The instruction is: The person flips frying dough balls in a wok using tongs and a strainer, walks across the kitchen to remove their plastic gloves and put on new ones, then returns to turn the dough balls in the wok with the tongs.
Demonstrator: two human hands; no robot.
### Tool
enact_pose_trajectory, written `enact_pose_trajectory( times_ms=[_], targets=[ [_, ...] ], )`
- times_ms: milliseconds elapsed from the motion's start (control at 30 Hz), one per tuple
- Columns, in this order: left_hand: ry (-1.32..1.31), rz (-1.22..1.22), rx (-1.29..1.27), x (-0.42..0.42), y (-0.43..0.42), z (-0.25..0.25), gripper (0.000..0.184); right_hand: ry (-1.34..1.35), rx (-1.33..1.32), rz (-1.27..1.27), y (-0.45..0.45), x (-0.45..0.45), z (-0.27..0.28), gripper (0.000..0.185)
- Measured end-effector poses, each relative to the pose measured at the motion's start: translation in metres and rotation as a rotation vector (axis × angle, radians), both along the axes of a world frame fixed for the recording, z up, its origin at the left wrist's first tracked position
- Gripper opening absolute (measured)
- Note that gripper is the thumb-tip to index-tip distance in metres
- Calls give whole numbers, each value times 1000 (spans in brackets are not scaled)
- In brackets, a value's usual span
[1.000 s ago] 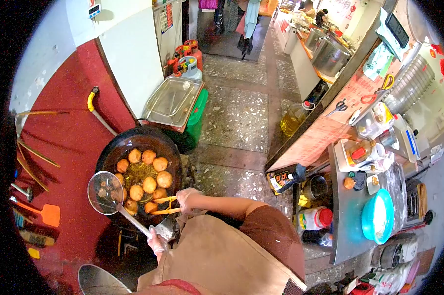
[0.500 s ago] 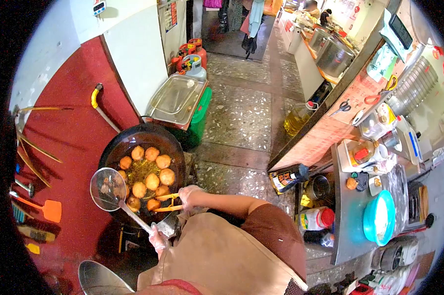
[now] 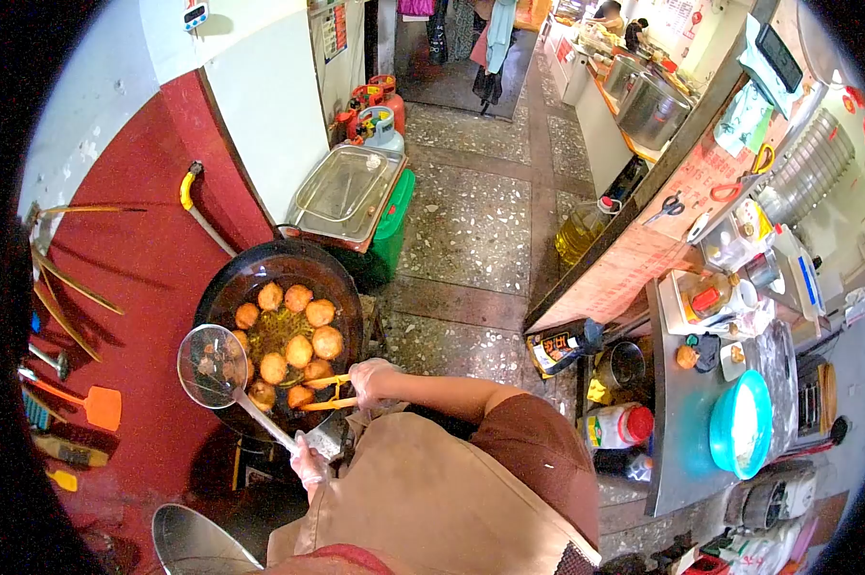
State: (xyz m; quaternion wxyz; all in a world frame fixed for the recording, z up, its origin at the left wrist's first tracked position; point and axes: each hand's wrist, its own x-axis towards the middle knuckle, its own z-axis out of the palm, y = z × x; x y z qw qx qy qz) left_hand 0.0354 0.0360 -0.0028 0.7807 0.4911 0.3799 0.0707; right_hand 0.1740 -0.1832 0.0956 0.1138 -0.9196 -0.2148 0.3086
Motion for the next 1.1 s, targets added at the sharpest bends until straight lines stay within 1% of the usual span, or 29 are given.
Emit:
enact_pose_trajectory(
  times_ms=[167, 367, 567, 667, 700, 767, 800, 900, 1033, 1100],
  targets=[
    [-10, 39, -20, 1, 3, -15, 22, 5, -2, 29, -1, 2, -6, 42],
    [-1, 19, 9, 1, 0, -3, 23, -1, 17, 17, -1, 1, -4, 42],
    [-32, 28, -4, 0, 11, -33, 23, -14, -2, 6, 0, 0, 1, 35],
    [-1, 12, 25, 0, -2, 1, 21, 32, -14, 26, 0, 3, -5, 35],
    [2, 15, 26, 1, -1, 2, 21, 35, -13, 30, 0, 2, -7, 35],
    [14, 24, 38, 1, -1, -2, 24, -55, 34, -14, 0, -1, -9, 34],
    [2, 20, 53, 2, -1, -3, 29, -29, -17, 24, 1, 0, -6, 34],
    [-4, 13, 51, 2, -2, -3, 30, -24, 22, 15, -1, -1, 4, 33],
    [20, 1, 68, 2, -4, 5, 30, 9, 11, 11, -1, -1, 3, 34],
    [20, 0, 63, 3, -3, 4, 32, -39, 21, 20, -2, -1, -1, 37]
  ],
)
